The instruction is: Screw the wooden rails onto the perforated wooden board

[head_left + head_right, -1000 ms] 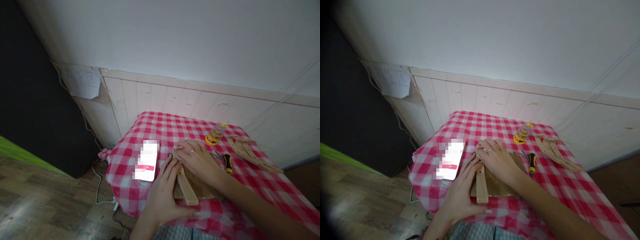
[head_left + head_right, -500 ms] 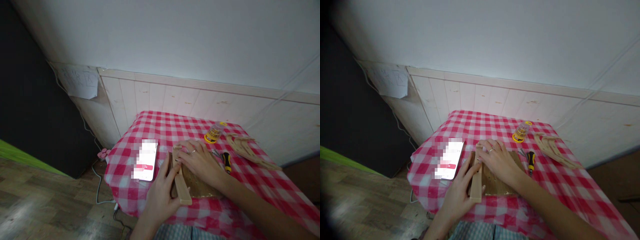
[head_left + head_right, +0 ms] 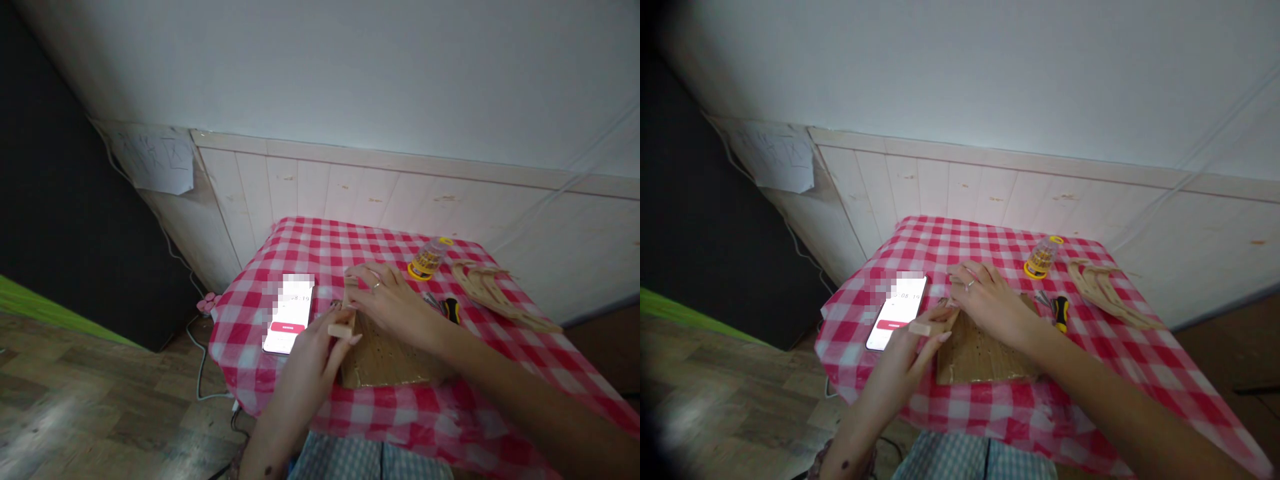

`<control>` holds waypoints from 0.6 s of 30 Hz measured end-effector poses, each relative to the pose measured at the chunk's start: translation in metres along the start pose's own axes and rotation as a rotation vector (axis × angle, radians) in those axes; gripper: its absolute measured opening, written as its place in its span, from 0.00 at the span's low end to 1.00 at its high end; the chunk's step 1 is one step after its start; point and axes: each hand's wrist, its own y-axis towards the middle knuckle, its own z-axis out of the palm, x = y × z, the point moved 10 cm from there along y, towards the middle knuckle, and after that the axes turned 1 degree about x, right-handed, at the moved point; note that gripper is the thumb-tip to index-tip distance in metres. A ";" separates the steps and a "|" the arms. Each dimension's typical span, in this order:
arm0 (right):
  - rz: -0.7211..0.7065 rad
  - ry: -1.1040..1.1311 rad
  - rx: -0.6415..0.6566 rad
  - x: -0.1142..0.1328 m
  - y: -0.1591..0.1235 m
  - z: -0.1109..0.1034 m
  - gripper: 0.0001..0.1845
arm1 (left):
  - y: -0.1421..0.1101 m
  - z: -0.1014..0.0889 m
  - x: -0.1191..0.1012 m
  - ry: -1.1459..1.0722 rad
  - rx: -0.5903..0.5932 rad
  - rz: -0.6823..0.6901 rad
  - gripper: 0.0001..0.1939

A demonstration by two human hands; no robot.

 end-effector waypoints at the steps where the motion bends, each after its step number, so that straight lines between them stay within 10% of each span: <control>1: -0.005 0.011 0.008 -0.001 0.003 -0.001 0.06 | 0.005 -0.004 -0.001 0.012 -0.003 -0.029 0.13; 9: -0.016 0.129 0.040 -0.006 0.013 -0.007 0.09 | 0.014 -0.017 -0.015 0.019 -0.054 0.076 0.09; 18: -0.035 0.156 0.007 -0.004 -0.015 -0.009 0.10 | -0.022 0.025 -0.013 0.006 -0.115 0.181 0.18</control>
